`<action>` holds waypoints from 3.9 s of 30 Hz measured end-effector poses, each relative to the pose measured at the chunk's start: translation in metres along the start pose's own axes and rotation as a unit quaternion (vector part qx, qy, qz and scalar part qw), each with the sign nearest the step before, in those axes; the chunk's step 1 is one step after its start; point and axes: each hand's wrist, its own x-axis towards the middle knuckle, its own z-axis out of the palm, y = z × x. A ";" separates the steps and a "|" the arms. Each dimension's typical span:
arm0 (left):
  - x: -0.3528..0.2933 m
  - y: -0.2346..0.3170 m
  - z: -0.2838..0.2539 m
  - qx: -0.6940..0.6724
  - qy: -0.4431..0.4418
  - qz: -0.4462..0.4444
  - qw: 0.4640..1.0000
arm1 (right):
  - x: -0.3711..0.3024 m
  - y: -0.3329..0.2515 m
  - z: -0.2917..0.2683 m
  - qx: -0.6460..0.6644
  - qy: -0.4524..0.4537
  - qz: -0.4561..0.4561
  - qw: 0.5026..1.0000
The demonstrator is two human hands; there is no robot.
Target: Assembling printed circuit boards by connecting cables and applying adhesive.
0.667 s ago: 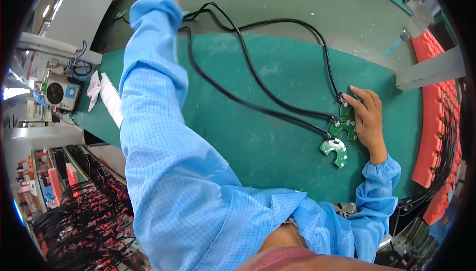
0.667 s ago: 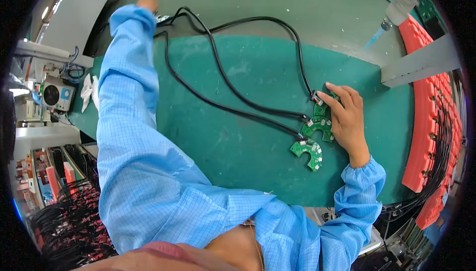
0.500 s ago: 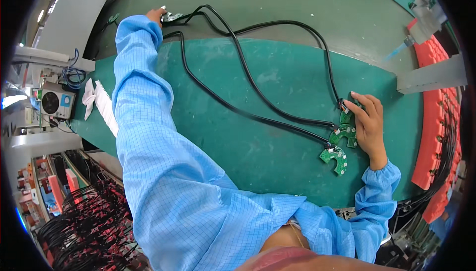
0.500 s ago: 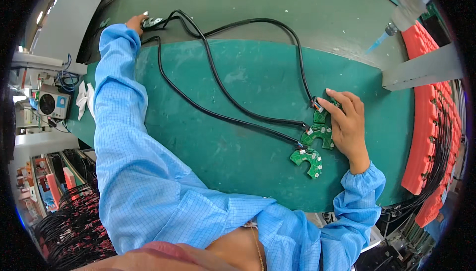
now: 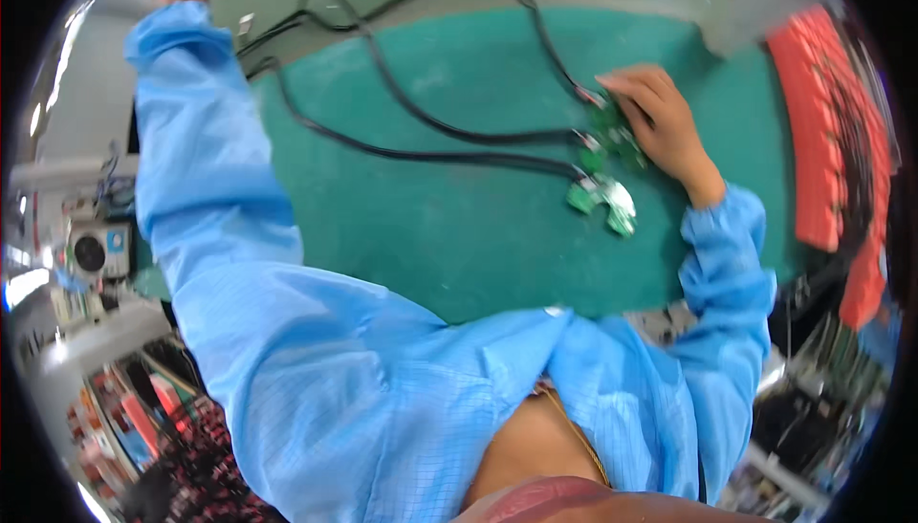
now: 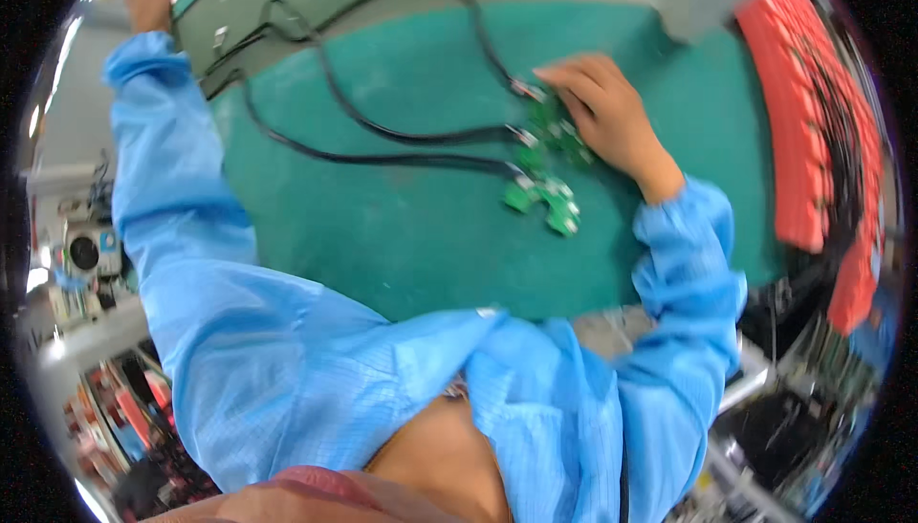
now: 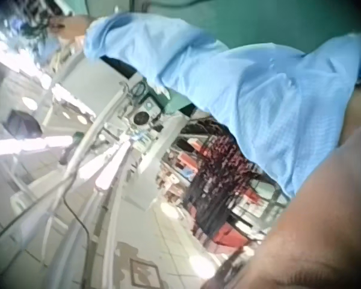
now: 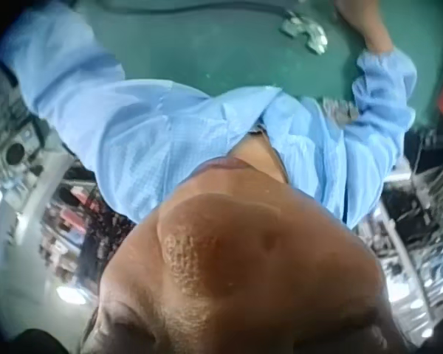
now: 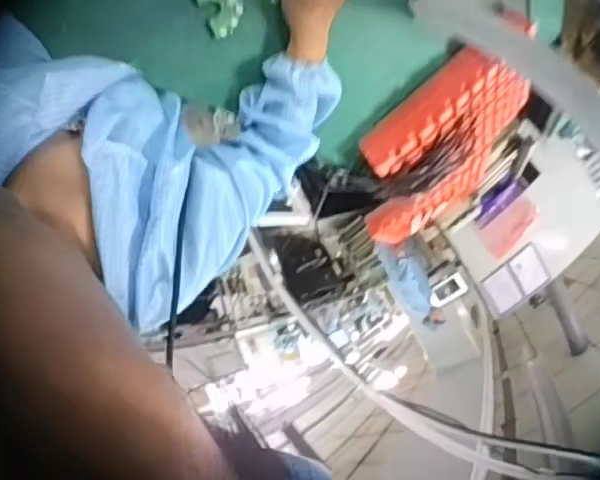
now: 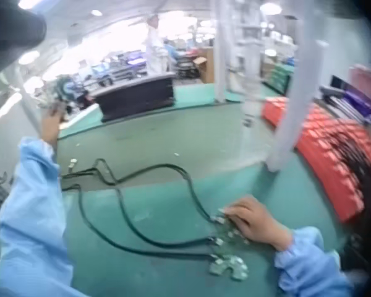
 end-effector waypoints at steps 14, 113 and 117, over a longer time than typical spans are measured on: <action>-0.227 0.125 0.181 0.079 -0.454 0.225 0.859 | -0.022 0.004 -0.007 -0.005 0.016 -0.035 0.999; -0.356 0.186 0.033 -0.363 -0.323 -0.287 0.826 | -0.043 -0.092 0.002 0.319 -0.029 0.117 0.940; -0.355 0.186 0.032 -0.356 -0.328 -0.300 0.822 | -0.045 -0.089 0.002 0.295 -0.029 0.095 0.950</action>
